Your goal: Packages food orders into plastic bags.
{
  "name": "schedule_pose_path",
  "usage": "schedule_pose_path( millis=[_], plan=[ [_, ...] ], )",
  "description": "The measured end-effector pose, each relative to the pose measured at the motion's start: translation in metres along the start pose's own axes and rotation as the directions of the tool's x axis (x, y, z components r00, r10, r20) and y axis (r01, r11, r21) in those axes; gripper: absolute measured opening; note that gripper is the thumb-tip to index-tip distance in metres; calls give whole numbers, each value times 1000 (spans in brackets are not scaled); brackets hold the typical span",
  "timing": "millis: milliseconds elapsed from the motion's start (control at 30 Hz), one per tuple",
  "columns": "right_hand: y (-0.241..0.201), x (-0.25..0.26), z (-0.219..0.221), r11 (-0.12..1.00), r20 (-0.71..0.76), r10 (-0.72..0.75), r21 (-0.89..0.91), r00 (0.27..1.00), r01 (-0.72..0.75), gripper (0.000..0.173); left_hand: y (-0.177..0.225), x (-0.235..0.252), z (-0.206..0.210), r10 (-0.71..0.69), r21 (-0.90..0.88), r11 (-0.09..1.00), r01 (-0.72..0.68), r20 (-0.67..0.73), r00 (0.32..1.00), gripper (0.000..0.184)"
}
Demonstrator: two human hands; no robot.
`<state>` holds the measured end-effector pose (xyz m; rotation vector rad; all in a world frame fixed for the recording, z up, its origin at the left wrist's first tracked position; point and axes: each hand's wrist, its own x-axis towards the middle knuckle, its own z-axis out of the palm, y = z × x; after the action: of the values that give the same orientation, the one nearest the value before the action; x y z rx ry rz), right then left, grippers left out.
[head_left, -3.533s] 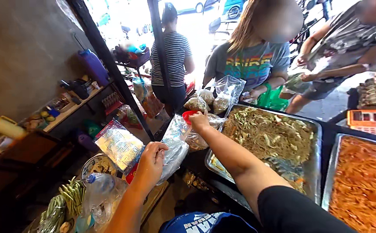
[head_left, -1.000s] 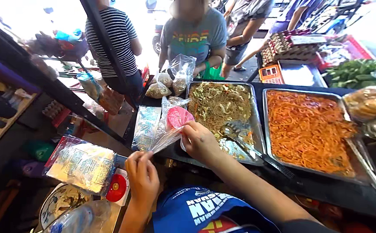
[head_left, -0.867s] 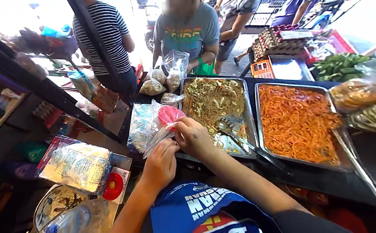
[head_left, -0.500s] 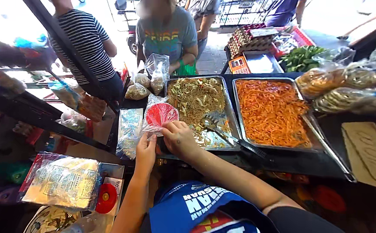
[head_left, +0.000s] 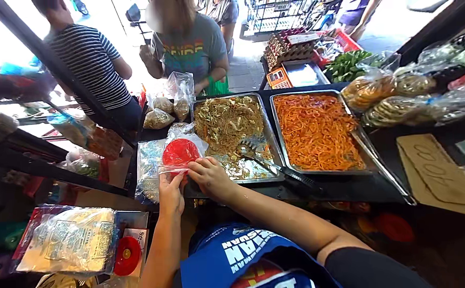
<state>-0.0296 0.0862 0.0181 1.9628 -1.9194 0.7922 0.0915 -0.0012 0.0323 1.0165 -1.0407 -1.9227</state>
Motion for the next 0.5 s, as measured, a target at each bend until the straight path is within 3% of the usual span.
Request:
schedule_pose_path(
  millis=[133,300,367,433,500],
  plan=[
    [2,-3,-4,999,40,9,47,999,-11,22,-4,-2,3,-68,-82,994,66,-24,997,51],
    [-4,2,-13,956,4,98,276,995,-95,33,-5,-5,10,39,-130,990,-45,-53,998,44],
    [-16,-1,-17,948,-10,7,319,1000,-4,32,-6,-6,14,97,-120,987,-102,-44,994,31],
    [-24,-7,-20,930,-45,-126,343,991,134,28,-4,-10,15,96,-67,993,-99,-36,995,35],
    [-19,-14,-19,927,-67,-147,338,987,161,28,-5,-5,14,140,-65,987,-144,-63,988,37]
  ],
)
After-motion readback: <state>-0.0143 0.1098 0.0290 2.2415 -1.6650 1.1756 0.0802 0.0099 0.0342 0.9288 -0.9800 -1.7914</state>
